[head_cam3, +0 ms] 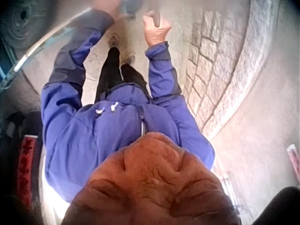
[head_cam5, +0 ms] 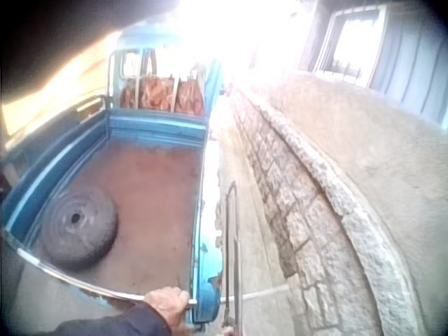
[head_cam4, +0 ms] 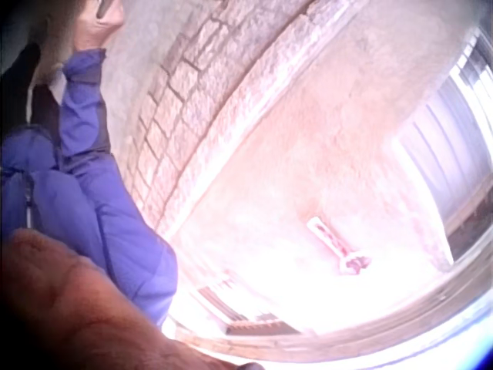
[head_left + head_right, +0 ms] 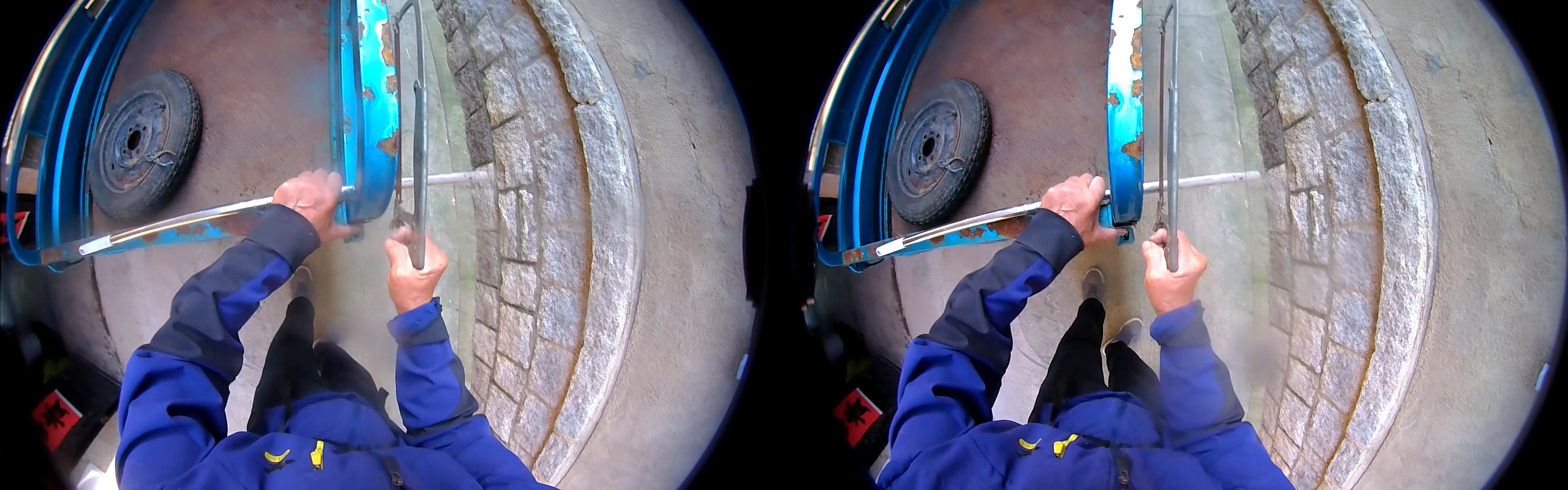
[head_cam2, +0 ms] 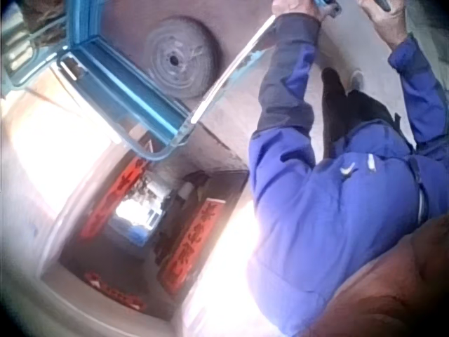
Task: The person uses a hand saw to cut a metal bar attached to a blue metal cart frame. The person holds the bar steady with their left hand and saws back and forth with their right hand. The task continues for the duration of the clip.
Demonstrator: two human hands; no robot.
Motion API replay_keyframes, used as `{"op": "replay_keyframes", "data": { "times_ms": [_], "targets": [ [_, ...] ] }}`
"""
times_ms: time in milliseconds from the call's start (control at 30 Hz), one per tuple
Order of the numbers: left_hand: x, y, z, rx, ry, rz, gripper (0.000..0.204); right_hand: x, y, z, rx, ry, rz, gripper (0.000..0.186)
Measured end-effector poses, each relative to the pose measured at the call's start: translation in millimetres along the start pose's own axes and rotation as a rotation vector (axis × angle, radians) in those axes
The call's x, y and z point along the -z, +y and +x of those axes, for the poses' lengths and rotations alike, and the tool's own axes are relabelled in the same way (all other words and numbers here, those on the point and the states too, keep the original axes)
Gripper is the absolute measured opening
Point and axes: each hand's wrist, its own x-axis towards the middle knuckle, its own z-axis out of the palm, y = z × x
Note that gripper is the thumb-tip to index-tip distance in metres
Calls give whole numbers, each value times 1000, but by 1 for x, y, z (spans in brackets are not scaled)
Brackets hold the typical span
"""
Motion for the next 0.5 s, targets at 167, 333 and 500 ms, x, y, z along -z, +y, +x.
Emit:
{"op": "replay_keyframes", "data": {
  "times_ms": [167,333,500],
  "targets": [
    [-11,-2,-2,-22,55,8,66,5,-4,2,110,-42,-67,7],
    [-8,-2,-1,-28,63,13,66,38,10,-61,36,-81,-138,8],
    [-5,1,-2,8,-2,21,65,31,-2,-37,30,-97,-104,9]
  ]
}}
